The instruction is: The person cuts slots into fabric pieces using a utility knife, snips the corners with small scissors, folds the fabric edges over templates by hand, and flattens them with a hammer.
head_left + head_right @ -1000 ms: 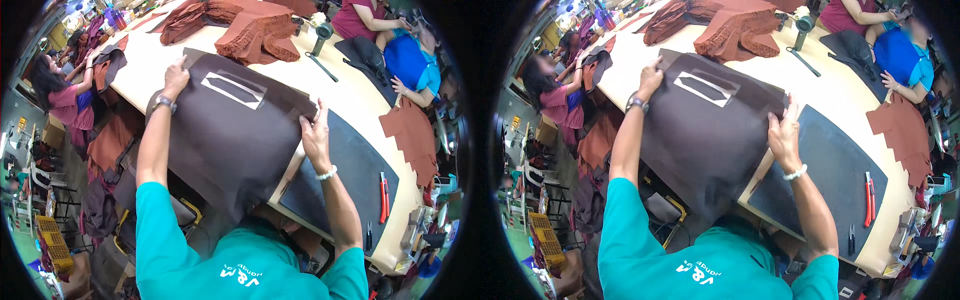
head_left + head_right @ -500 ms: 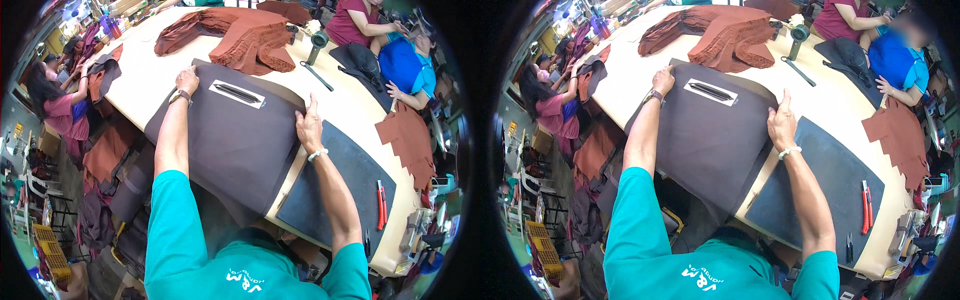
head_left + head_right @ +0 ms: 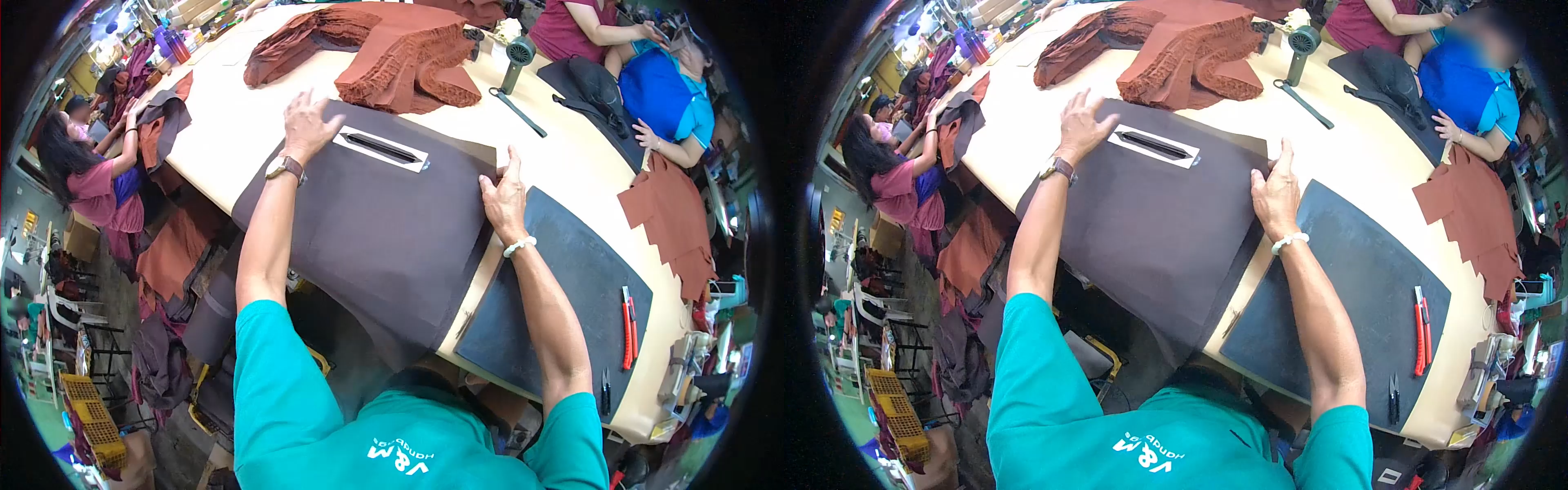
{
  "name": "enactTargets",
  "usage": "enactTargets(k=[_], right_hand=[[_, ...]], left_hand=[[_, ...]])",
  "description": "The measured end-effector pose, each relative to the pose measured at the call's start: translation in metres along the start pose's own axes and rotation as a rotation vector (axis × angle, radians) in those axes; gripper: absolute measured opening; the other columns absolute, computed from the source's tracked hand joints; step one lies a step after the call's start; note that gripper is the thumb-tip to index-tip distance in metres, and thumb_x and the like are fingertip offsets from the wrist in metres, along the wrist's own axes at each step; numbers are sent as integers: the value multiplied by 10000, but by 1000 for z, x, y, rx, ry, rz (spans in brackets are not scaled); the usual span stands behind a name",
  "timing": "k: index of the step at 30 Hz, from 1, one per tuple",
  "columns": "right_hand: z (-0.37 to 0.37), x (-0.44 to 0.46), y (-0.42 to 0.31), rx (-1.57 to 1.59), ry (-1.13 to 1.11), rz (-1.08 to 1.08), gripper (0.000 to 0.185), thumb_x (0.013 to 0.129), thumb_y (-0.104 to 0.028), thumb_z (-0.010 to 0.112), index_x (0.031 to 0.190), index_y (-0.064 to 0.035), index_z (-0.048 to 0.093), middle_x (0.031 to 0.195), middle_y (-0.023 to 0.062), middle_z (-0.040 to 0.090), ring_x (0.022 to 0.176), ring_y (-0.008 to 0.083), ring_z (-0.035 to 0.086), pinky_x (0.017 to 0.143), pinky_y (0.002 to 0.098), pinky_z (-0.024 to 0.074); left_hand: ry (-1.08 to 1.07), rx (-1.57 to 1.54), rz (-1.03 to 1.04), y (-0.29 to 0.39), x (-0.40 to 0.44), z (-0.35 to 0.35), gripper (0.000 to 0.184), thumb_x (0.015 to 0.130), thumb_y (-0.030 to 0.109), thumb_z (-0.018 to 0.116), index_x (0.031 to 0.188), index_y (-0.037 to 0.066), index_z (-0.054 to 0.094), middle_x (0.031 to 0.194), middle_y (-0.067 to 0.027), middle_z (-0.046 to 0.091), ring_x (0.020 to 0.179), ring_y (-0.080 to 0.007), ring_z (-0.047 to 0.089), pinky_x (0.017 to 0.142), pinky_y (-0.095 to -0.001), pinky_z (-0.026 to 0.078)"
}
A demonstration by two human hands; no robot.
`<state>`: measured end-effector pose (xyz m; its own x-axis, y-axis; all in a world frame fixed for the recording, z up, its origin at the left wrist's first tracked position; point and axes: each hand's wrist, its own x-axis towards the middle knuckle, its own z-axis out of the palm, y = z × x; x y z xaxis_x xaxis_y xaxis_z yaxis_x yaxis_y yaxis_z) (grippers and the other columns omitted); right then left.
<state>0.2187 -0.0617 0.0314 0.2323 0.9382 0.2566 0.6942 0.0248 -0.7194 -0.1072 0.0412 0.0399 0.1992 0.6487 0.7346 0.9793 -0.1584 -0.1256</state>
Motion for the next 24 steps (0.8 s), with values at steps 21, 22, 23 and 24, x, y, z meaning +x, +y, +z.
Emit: enactTargets(k=[21,22,23,24], right_hand=[[-6,7,16,158,-152,15,681,792,-141,553,1374,-1,228,1148,283,537,1076,399,527,925,394,407],[-23,7,9,173,-290,55,682,789,-133,540,1379,-2,224,1171,287,522,1102,398,510,937,391,399],[-35,7,7,188,-427,96,684,785,-125,527,1384,-2,220,1193,291,506,1129,397,492,949,387,390],[-38,4,9,77,-478,-3,752,733,-70,534,1397,-4,188,1221,289,485,1146,393,476,958,393,391]], left_hand=[[-562,-396,288,41,10,-2,235,788,132,601,1011,127,675,891,-107,664,807,-294,628,704,-384,490],[-520,-427,291,42,6,-2,248,793,116,587,1027,125,667,921,-106,661,829,-294,625,711,-384,491],[-477,-458,295,43,3,-1,261,797,99,574,1043,123,660,952,-105,658,851,-294,622,718,-385,491],[-504,-433,345,43,4,-2,301,800,63,544,1075,131,644,1015,-98,643,894,-294,614,731,-385,494]])
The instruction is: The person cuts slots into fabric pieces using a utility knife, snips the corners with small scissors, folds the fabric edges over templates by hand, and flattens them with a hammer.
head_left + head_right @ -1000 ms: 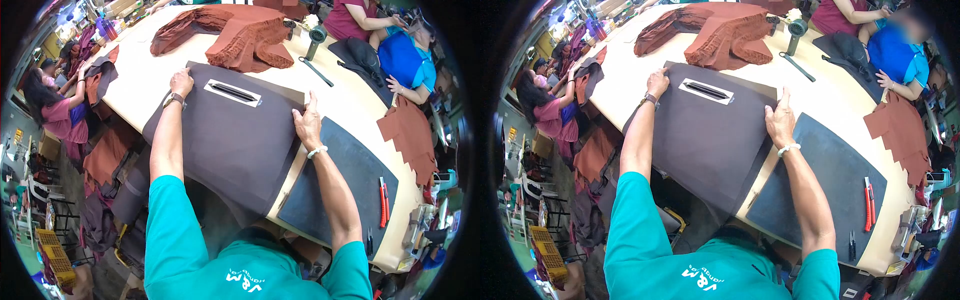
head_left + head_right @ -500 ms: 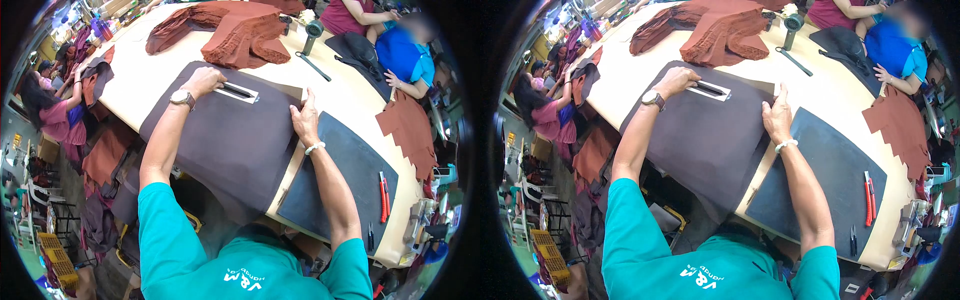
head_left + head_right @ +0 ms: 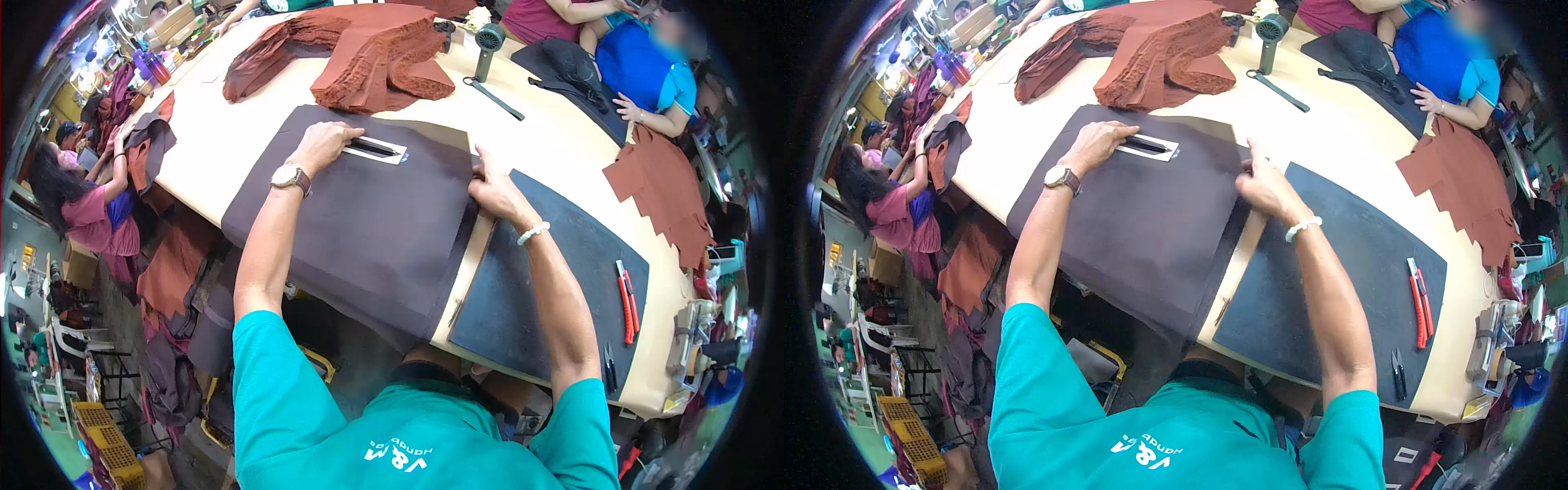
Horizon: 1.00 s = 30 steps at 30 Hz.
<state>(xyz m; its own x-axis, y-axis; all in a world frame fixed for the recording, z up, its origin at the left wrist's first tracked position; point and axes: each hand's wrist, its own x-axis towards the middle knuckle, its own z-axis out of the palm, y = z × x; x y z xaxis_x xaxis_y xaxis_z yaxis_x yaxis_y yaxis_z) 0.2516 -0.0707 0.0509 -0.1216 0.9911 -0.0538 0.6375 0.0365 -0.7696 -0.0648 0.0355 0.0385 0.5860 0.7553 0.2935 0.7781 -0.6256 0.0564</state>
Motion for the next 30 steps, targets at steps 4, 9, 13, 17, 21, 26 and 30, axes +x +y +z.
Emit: enactTargets(k=[4,9,13,17,21,26,30], right_hand=[[7,-19,-9,-424,28,-149,751,694,27,540,1382,-48,247,1141,252,543,1063,385,527,904,434,436],[-2,-11,-5,-391,109,-26,718,739,34,540,1385,-160,293,1141,204,572,1058,343,557,926,403,441],[-42,-17,-10,-519,226,12,749,718,65,518,1389,-190,301,1047,169,626,948,335,611,857,404,478],[-80,-26,1,-436,497,-134,740,727,100,504,1388,-177,321,986,133,647,764,221,622,721,345,502],[-81,-53,-49,-71,446,-211,730,731,108,474,1396,-152,320,957,87,652,638,83,518,606,242,466],[-16,-77,-117,-43,52,-362,718,782,60,522,1408,-157,245,1081,156,622,967,278,619,840,361,518],[46,-65,-108,-185,-28,-448,816,673,86,526,1404,-148,248,858,232,631,751,389,626,682,444,516]], left_hand=[[-48,43,41,-1,6,0,284,791,58,545,1037,134,665,987,-84,654,861,-285,624,725,-379,497],[-102,39,12,-1,14,-4,234,795,102,575,995,151,687,908,-88,666,820,-292,628,716,-383,492],[-179,45,-27,-4,20,-5,214,793,151,604,983,185,695,848,-103,665,790,-294,630,703,-391,489],[-161,14,-33,-4,18,-4,200,796,145,600,970,161,698,890,-95,666,835,-286,626,732,-381,486],[-176,41,-22,-7,20,-2,207,794,143,599,976,163,695,902,-97,665,844,-290,623,736,-379,483],[-240,46,35,-9,32,-10,225,717,169,678,936,205,711,801,-115,663,753,-286,634,687,-382,492],[-312,65,2,-2,37,-18,227,716,156,673,936,194,711,798,-120,662,747,-279,636,690,-383,493]])
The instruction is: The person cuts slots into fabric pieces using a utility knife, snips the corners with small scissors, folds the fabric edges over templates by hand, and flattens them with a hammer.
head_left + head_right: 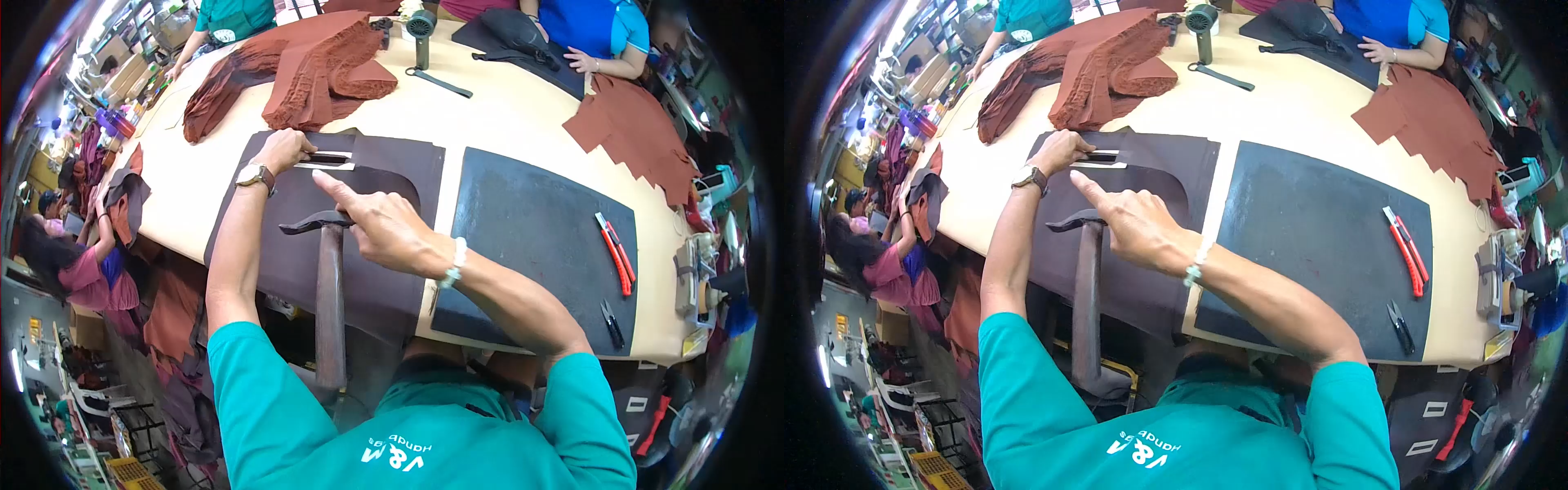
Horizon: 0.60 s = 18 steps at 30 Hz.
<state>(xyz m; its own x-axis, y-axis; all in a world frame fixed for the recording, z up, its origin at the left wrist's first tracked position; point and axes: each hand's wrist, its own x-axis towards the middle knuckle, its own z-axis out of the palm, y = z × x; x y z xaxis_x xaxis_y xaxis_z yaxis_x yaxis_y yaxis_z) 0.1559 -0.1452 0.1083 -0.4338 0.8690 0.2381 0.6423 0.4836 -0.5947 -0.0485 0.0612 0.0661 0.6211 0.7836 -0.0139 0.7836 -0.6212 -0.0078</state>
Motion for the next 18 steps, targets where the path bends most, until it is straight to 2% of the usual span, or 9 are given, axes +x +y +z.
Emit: enactTargets(k=[3,5,9,13,14,15,16,17,18], right_hand=[[15,8,36,-94,94,69,798,676,56,495,1403,-174,259,833,243,623,741,405,613,669,469,504],[4,10,59,-158,163,236,788,693,48,486,1408,-177,242,869,225,635,734,408,616,691,478,500],[-13,3,107,-167,293,364,714,740,27,486,1398,-136,261,1036,202,618,960,375,591,858,448,453],[-7,-6,123,-60,266,536,653,777,-9,452,1395,-124,273,1116,199,588,1044,365,555,900,427,432],[-9,-15,111,-68,314,483,613,776,-20,445,1372,-62,311,1180,195,553,1109,353,512,943,409,400],[-1,-20,116,-221,472,253,576,759,-37,470,1324,2,365,1224,195,519,1151,337,477,974,406,368],[-19,-30,93,-249,327,303,542,753,-80,502,1277,28,413,1230,202,509,1170,326,460,1001,402,338],[-13,-46,95,-256,452,188,541,754,-138,546,1269,-9,438,1266,198,477,1197,342,430,1006,450,323],[-20,-67,74,-313,491,246,518,771,-190,579,1257,-49,470,1290,194,448,1224,372,389,1015,514,291]], left_hand=[[24,-19,22,3,-4,1,249,726,115,642,969,132,691,824,-158,646,758,-307,630,699,-384,481],[26,-26,2,3,-5,2,265,728,106,639,988,132,684,830,-163,644,756,-309,630,696,-383,479],[33,-22,-7,5,-6,2,254,752,97,611,993,133,682,830,-167,642,750,-309,629,686,-382,476],[26,-24,30,-9,1,13,243,755,99,596,982,115,682,805,-157,645,714,-325,615,661,-387,466],[25,-18,92,-12,2,14,175,772,149,606,919,115,695,771,-152,640,710,-319,620,643,-400,466],[102,-35,152,-8,-1,13,142,781,166,598,851,73,679,769,-169,626,711,-330,613,638,-407,455],[111,-33,101,5,-7,5,148,793,179,586,816,52,658,758,-186,610,703,-333,604,626,-413,443],[94,86,95,7,-7,3,168,808,196,575,869,71,669,740,-185,605,682,-334,595,614,-414,437],[191,11,188,-10,-6,15,183,819,198,563,915,91,676,755,-179,611,688,-333,592,617,-413,438]])
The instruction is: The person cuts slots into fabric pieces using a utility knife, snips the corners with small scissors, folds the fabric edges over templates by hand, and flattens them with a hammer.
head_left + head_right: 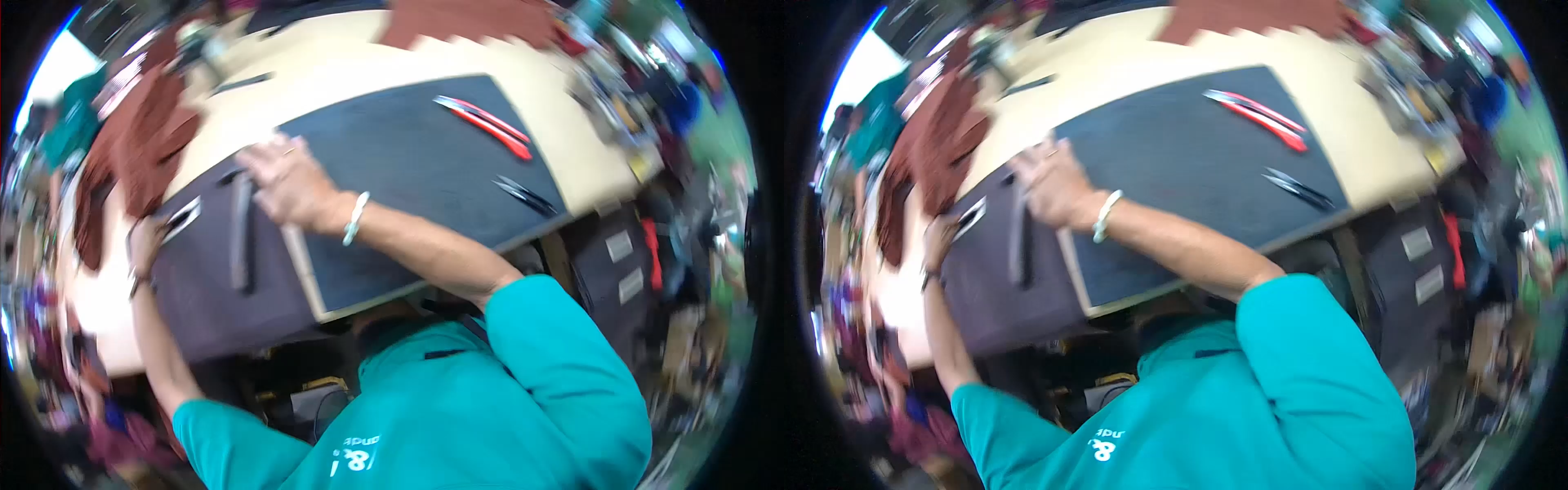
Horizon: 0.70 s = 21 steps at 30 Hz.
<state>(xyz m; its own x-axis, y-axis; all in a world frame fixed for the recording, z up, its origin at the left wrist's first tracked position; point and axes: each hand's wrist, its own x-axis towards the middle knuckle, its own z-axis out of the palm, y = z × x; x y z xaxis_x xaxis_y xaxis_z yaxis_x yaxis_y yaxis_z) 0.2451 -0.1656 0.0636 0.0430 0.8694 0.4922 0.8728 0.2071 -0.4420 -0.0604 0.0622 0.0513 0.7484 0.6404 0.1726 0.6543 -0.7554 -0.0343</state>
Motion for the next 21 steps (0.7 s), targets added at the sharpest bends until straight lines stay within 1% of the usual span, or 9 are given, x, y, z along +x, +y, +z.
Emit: enactTargets(k=[2,3,4,7,8,10,13,15,21], right_hand=[[-41,-39,3,76,132,19,443,803,-212,596,1213,-67,515,1282,193,439,1245,378,362,1028,564,248],[-66,-61,11,34,287,3,424,795,-200,612,1184,-56,527,1241,183,474,1231,367,383,1022,544,268],[-96,-85,23,-43,429,9,404,794,-188,618,1163,-47,535,1214,178,494,1210,360,407,1012,518,292],[-181,-172,70,-234,791,125,328,803,-112,609,1114,-24,552,1146,165,540,1134,328,483,970,422,365],[-198,-210,89,-215,904,330,278,827,-68,572,1099,-12,559,1138,168,545,1096,309,511,940,381,397],[-231,-285,127,-470,1024,646,230,822,-61,546,1037,17,568,1055,180,561,1011,308,535,904,395,413],[-246,-414,189,-708,898,1017,261,796,-71,570,1049,-10,576,1070,163,575,1027,330,532,909,388,415],[-248,-486,218,-782,851,1313,281,776,-94,598,1048,-26,583,1088,158,573,1046,330,526,907,395,414],[-274,-544,227,-1093,715,1655,447,737,-353,668,1052,-43,597,1061,148,599,1009,333,556,870,413,443]], left_hand=[[-6,-48,4,-17,-1,10,227,812,146,552,999,80,664,849,-176,635,779,-335,601,702,-391,458],[-187,-23,-101,-16,5,7,274,798,98,542,1047,42,641,919,-176,645,841,-322,606,772,-381,457],[-85,-141,-53,-35,0,27,307,788,55,509,1068,8,625,963,-193,639,873,-306,610,795,-378,452],[-277,-133,-396,1,6,6,337,834,73,448,1126,-38,575,1020,-231,614,1007,-304,577,927,-346,412],[-105,56,-174,-61,-3,50,394,889,128,430,1243,-42,474,1207,-253,514,1156,-338,471,1007,-363,345],[67,170,-247,-33,-7,57,502,942,236,411,1364,-13,306,1383,-228,341,1272,-351,336,1061,-394,271],[164,41,-328,78,1,35,523,962,294,378,1381,-1,276,1409,-204,312,1296,-349,296,1079,-402,237],[225,-87,-187,152,-1,23,547,961,334,382,1386,8,272,1416,-199,301,1314,-342,268,1086,-398,224],[78,-219,-144,336,-21,6,571,956,381,384,1409,60,255,1449,-162,264,1351,-318,213,1092,-431,192]])
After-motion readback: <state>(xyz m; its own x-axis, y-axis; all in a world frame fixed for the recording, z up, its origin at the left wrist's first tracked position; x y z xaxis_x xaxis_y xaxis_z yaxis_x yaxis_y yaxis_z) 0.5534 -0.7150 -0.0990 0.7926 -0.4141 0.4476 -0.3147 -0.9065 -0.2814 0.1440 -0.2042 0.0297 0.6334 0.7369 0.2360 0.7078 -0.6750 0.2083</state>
